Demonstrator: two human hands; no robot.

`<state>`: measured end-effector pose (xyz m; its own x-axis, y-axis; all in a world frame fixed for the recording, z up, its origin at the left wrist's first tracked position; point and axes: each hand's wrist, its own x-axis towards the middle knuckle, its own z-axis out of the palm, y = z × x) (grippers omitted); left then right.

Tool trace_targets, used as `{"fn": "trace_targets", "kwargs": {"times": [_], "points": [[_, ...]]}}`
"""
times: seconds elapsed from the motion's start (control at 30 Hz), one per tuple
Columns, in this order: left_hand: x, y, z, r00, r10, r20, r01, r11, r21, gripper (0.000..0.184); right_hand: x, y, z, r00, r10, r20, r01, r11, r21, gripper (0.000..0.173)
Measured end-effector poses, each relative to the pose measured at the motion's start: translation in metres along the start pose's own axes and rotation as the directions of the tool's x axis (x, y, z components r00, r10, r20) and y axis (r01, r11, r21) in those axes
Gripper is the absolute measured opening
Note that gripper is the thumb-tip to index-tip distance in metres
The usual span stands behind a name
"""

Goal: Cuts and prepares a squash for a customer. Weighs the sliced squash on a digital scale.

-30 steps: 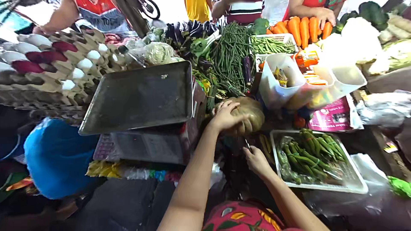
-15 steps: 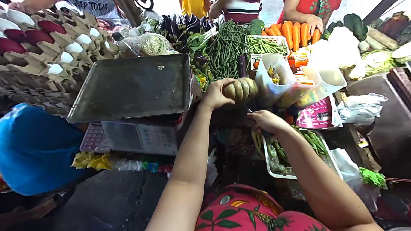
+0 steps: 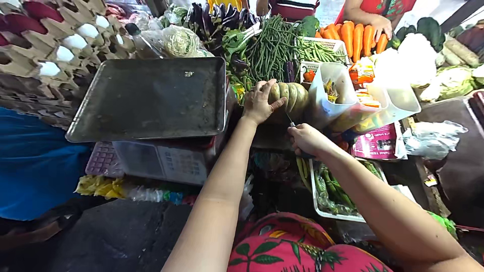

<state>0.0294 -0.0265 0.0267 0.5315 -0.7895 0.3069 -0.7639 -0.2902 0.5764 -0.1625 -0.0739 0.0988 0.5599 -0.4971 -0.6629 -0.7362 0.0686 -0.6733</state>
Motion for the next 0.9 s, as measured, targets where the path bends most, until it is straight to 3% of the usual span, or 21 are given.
{"fn": "trace_targets", "kwargs": {"times": [0.17, 0.4, 0.47, 0.57, 0.67, 0.73, 0.8, 0.9], "points": [[0.013, 0.010, 0.009, 0.987, -0.100, -0.125, 0.109, 0.991, 0.071, 0.090, -0.002, -0.009, 0.000, 0.999, 0.023, 0.034, -0.028, 0.990, 0.138, 0.033], [0.047, 0.013, -0.001, 0.972, -0.233, -0.034, 0.234, 0.970, 0.071, 0.078, 0.021, 0.001, 0.029, 0.987, -0.106, -0.120, 0.082, 0.978, -0.194, 0.034], [0.050, 0.013, -0.001, 0.957, -0.289, -0.005, 0.289, 0.956, 0.058, 0.076, 0.033, 0.022, 0.049, 0.977, -0.143, -0.157, 0.089, 0.947, -0.308, 0.034], [0.059, 0.016, -0.002, 0.942, -0.334, -0.025, 0.335, 0.941, 0.042, 0.077, 0.051, 0.045, 0.061, 0.951, -0.233, -0.204, 0.162, 0.936, -0.312, 0.034], [0.046, 0.015, 0.002, 0.955, -0.282, -0.095, 0.285, 0.958, 0.023, 0.077, 0.047, 0.053, 0.049, 0.962, -0.237, -0.135, 0.209, 0.959, -0.192, 0.032], [0.028, 0.013, 0.012, 0.960, -0.179, -0.217, 0.189, 0.982, 0.028, 0.079, 0.037, 0.068, 0.042, 0.974, -0.215, -0.074, 0.213, 0.976, -0.036, 0.029], [0.011, 0.008, 0.022, 0.941, -0.065, -0.333, 0.086, 0.995, 0.049, 0.082, 0.010, 0.088, 0.036, 0.985, -0.170, 0.016, 0.168, 0.982, 0.081, 0.028], [-0.012, 0.004, 0.029, 0.925, 0.050, -0.377, -0.035, 0.998, 0.048, 0.087, -0.044, 0.124, 0.017, 0.991, -0.078, 0.112, 0.067, 0.993, 0.102, 0.029]]}}
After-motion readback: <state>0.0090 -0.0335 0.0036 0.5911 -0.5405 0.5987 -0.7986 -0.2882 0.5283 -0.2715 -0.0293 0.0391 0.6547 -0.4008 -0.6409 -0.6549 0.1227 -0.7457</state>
